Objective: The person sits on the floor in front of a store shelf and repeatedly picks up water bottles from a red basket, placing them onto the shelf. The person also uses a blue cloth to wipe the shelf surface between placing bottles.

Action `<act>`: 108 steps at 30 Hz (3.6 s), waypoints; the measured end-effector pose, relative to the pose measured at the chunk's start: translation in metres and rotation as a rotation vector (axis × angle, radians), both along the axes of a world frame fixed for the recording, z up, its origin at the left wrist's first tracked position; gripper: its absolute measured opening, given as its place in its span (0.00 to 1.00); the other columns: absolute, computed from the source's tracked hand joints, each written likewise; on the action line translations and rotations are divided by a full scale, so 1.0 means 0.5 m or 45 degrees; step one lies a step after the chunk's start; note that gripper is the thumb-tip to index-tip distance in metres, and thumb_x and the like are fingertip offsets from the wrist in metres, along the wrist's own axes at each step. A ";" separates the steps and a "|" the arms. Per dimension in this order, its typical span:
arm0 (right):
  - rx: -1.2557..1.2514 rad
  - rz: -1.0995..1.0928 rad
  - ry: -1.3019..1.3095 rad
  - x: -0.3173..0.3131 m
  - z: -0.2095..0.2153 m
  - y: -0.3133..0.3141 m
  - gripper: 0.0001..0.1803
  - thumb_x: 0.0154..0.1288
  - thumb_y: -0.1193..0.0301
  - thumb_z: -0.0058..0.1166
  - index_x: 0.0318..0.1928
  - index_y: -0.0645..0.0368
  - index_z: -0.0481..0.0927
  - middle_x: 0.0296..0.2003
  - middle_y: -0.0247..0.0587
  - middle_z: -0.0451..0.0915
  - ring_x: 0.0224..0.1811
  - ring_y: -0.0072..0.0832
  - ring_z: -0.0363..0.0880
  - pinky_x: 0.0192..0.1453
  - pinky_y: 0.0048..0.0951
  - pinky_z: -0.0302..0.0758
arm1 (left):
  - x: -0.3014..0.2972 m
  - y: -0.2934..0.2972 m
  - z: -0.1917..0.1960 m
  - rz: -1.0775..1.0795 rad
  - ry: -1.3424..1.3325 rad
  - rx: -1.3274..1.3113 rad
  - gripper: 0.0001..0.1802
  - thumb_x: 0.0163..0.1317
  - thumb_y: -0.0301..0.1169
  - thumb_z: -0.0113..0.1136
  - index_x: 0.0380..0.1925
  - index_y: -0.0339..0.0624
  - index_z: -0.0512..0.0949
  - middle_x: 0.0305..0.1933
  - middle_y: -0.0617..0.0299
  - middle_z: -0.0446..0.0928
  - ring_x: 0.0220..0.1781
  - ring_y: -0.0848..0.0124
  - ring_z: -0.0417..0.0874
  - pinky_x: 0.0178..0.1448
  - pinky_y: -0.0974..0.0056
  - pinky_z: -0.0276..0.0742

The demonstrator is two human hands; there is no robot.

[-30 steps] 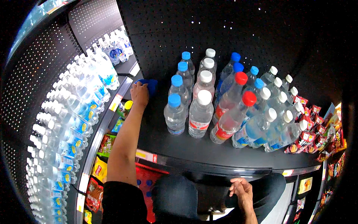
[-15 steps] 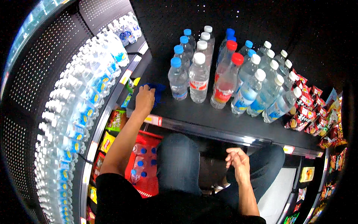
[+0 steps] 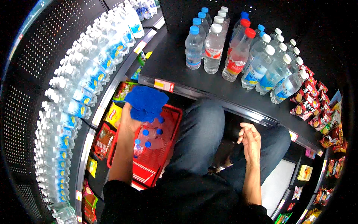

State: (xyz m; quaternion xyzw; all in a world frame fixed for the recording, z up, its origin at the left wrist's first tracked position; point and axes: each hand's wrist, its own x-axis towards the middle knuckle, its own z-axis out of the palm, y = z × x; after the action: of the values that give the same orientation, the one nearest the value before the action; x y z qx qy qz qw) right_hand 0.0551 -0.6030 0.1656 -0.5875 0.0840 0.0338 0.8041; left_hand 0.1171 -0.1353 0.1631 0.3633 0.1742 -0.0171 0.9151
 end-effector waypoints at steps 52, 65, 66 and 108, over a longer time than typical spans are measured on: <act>-0.477 0.337 -0.519 0.069 0.216 0.256 0.12 0.80 0.70 0.48 0.51 0.64 0.82 0.30 0.34 0.80 0.29 0.17 0.75 0.35 0.18 0.73 | -0.230 0.091 -0.289 0.443 0.219 1.488 0.14 0.72 0.25 0.57 0.55 0.33 0.77 0.48 0.54 0.84 0.49 0.70 0.85 0.55 0.65 0.79; -0.514 0.821 -0.806 0.228 0.210 0.510 0.12 0.74 0.72 0.51 0.51 0.63 0.81 0.30 0.43 0.83 0.31 0.24 0.82 0.38 0.29 0.78 | -0.229 -0.061 -0.214 -0.097 -0.074 1.993 0.23 0.64 0.25 0.65 0.59 0.39 0.75 0.53 0.50 0.80 0.52 0.60 0.84 0.52 0.59 0.82; -0.513 0.802 -0.831 0.238 0.192 0.520 0.12 0.73 0.72 0.51 0.51 0.63 0.81 0.30 0.43 0.83 0.31 0.25 0.82 0.38 0.29 0.78 | -0.218 -0.075 -0.219 -0.142 -0.046 2.029 0.25 0.64 0.26 0.65 0.61 0.40 0.73 0.56 0.48 0.78 0.53 0.55 0.83 0.53 0.55 0.82; -1.451 0.895 -0.845 0.242 0.059 0.463 0.11 0.70 0.67 0.52 0.44 0.59 0.83 0.38 0.55 0.85 0.44 0.52 0.84 0.48 0.49 0.79 | -0.222 -0.124 -0.275 -0.321 0.050 2.359 0.19 0.59 0.25 0.67 0.50 0.42 0.75 0.53 0.47 0.75 0.45 0.41 0.84 0.47 0.44 0.82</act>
State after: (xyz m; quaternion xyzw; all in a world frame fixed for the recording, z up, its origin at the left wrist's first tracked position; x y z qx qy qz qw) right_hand 0.1762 -0.3713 0.1952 -0.8848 -0.3513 0.0611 0.3000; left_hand 0.0062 -0.1972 0.0255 0.9638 0.0933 0.0233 0.2487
